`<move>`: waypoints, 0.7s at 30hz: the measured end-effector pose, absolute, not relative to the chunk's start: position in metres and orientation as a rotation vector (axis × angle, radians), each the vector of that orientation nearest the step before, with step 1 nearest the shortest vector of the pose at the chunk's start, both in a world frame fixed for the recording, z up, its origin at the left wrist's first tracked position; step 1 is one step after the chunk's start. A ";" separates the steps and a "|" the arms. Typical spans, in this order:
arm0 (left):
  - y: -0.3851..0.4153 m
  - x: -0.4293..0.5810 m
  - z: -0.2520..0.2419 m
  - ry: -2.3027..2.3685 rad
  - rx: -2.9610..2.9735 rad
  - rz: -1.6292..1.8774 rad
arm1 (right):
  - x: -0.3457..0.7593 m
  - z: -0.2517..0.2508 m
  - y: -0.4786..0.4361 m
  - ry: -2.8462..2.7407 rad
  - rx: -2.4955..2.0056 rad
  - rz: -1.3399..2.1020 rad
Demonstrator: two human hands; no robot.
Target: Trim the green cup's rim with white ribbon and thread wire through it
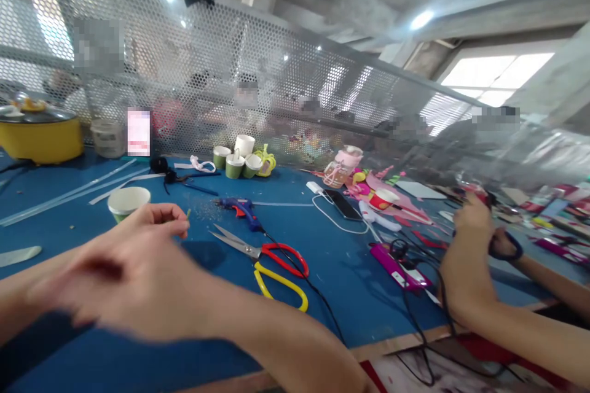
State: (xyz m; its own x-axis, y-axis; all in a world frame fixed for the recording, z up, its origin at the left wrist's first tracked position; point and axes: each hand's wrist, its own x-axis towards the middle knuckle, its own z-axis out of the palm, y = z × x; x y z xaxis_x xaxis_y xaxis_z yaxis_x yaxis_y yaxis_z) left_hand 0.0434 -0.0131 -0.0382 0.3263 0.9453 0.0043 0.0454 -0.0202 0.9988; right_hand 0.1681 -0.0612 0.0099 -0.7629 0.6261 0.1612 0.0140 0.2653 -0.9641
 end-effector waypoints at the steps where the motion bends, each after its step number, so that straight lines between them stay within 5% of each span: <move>1: -0.013 0.042 -0.036 0.961 1.367 1.019 | 0.172 0.013 -0.052 -1.931 -0.678 1.421; 4: -0.013 0.041 -0.029 0.936 1.325 1.192 | 0.187 0.005 -0.020 -1.631 -0.901 1.119; 12: -0.015 0.049 -0.028 0.879 1.227 1.168 | 0.197 -0.035 -0.003 -1.597 -0.728 1.666; 21: -0.012 0.044 -0.031 1.004 1.247 1.121 | 0.201 -0.042 -0.003 -1.522 -0.806 1.604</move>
